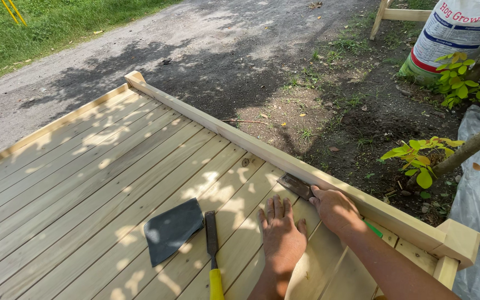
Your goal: The person scrapes and shaves the surface and edge of a slatted wooden panel using a flat bladed tool with a green handle, working progressively along the boards. A second bladed tool and a metal scraper rest on the panel nearby while they work.
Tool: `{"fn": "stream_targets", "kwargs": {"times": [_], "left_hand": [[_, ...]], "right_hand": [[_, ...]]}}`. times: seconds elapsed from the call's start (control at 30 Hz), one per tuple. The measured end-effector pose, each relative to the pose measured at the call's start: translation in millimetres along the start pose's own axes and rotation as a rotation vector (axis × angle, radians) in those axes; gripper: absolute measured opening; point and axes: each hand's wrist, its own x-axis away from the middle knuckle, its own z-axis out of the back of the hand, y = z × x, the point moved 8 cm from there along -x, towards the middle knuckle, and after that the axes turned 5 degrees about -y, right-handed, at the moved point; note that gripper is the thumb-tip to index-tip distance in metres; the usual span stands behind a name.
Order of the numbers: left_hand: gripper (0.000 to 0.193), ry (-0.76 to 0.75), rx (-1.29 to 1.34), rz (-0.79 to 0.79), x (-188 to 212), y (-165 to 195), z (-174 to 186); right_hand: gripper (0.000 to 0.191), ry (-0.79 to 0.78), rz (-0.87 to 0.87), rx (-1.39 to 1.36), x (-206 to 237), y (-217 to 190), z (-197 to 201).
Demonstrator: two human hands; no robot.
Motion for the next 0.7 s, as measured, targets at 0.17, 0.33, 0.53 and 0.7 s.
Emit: {"fn": "stream_targets", "kwargs": {"times": [0.17,0.33,0.53,0.7], "left_hand": [[0.074,0.143,-0.095,0.049,-41,-7,9],[0.065,-0.114,-0.253,0.027,-79,-3,-4],[0.064,-0.005,-0.072,-0.316,-71,11,-4],[0.066,0.009,-0.038,0.025,-73,-14,-1]], "right_hand": [[0.045,0.135,0.08,-0.195,29,-9,18],[0.043,0.215,0.155,-0.271,49,-45,31],[0.044,0.117,0.044,-0.281,59,-58,24],[0.049,-0.045,-0.115,-0.247,54,-20,5]]}}
